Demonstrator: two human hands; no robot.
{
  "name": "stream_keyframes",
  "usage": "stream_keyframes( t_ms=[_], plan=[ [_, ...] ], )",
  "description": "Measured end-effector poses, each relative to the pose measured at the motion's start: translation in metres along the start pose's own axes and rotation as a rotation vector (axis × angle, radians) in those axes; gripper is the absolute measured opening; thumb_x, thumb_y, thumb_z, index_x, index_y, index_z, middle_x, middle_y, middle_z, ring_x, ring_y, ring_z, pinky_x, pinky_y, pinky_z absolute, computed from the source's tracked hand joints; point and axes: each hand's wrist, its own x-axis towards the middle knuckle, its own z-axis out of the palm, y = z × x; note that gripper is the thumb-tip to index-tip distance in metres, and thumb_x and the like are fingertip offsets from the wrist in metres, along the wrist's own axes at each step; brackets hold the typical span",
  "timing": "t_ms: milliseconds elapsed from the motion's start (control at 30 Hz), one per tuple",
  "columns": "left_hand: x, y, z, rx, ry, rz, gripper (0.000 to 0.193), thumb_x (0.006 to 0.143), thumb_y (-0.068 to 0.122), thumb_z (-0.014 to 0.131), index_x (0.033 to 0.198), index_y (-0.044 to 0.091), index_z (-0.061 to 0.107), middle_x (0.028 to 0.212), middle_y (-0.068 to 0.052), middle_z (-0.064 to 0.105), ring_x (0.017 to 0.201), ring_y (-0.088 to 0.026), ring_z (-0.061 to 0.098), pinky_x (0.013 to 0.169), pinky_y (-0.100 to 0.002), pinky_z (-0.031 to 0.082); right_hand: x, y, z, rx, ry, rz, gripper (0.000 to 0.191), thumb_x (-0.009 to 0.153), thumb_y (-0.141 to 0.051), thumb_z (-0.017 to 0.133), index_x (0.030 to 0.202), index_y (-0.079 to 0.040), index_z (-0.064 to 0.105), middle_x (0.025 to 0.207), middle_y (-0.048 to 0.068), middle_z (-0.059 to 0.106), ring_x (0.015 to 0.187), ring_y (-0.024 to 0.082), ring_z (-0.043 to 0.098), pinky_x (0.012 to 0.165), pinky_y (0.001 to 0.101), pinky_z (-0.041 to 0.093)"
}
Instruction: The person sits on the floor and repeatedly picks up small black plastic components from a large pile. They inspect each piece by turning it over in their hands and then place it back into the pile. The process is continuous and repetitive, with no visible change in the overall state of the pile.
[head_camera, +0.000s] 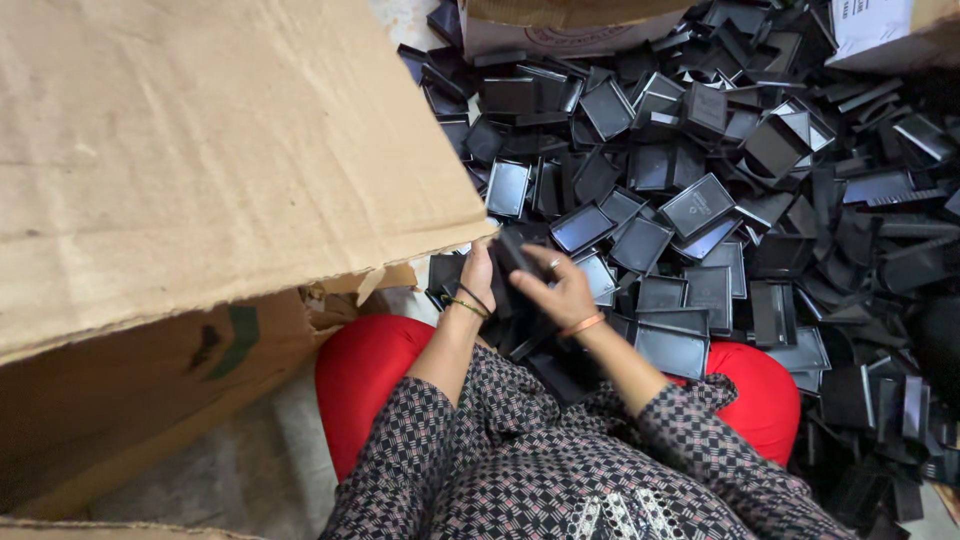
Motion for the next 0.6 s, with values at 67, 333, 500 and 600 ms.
stream_keyframes(
  t_ms=[67,333,500,600],
  plan=[
    [0.001,0.000,-0.003,0.012,-0.006,0.084,0.067,0.099,0.064,0.041,0.127,0.007,0.062,0.115,-0.009,0.071,0.101,-0.022,0.067,0.090,-0.038,0.056,-0.011,0.000,0.010,-0.022,0.004,-0.131,0.053,0.084,-0.031,0.083,0.128,-0.004,0.069,0.123,0.019,0.071,0.115,0.034,0.069,0.101,0.0405,0.052],
    [0.013,0.002,-0.009,-0.288,0.057,0.015,0.072,0.101,0.068,0.039,0.109,0.003,0.069,0.093,-0.013,0.072,0.085,-0.026,0.068,0.080,-0.039,0.058,-0.032,-0.008,0.009,-0.545,-0.060,-0.665,0.074,0.082,-0.030,0.077,0.142,0.005,0.050,0.124,0.038,0.063,0.109,0.048,0.064,0.094,0.0450,0.052],
    [-0.002,0.011,0.000,0.954,0.264,0.757,0.071,0.106,0.060,0.034,0.102,0.003,0.075,0.099,-0.019,0.075,0.098,-0.037,0.069,0.086,-0.045,0.053,-0.024,0.014,-0.004,-0.210,-0.097,-0.057,0.034,0.097,-0.023,0.073,0.117,0.000,0.059,0.070,0.008,0.058,0.061,0.019,0.054,0.056,0.0366,0.045],
    [-0.018,0.018,0.011,1.328,0.312,0.633,0.071,0.109,0.056,0.034,0.084,0.002,0.072,0.091,-0.023,0.073,0.094,-0.043,0.069,0.084,-0.052,0.049,-0.036,0.036,-0.003,0.027,-0.144,0.038,0.032,0.096,-0.020,0.072,0.116,0.001,0.059,0.069,-0.001,0.051,0.059,0.010,0.044,0.051,0.0319,0.038]
  ],
)
